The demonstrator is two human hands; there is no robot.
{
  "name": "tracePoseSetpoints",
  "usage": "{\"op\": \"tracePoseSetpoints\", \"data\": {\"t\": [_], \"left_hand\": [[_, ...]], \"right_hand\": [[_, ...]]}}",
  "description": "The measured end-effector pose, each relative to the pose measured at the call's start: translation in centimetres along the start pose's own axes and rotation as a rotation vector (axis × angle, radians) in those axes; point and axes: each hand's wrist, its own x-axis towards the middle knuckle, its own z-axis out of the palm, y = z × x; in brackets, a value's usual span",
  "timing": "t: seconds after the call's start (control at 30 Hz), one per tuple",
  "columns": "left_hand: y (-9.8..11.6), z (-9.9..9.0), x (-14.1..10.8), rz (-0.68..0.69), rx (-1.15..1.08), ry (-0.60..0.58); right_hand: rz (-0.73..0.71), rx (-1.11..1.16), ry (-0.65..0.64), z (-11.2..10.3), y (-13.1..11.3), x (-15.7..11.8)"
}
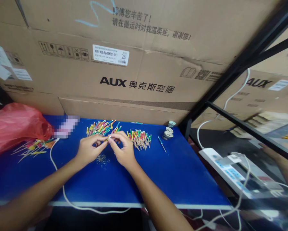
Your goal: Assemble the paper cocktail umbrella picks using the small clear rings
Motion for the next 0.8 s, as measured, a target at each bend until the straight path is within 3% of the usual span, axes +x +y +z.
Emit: {"op": "tracePoseSetpoints", "data": {"t": [0.3,0.53,0.8], "left_hand": [[-0.33,0.09,-0.10,0.069,0.001,-0.001],[-0.03,0.28,-0.18,-0.090,-0.089,0.013],[0.52,0.51,-0.20,-0.190,-0.167,-0.009]], "right_hand": [[-0.078,-0.143,0.025,0.09,-0.40,-0.24],[-0.060,-0.174,-0.012,-0.13,-0.33,-0.31],[-0.041,-0.076,0.044,0.38,0.12,-0.24]]}}
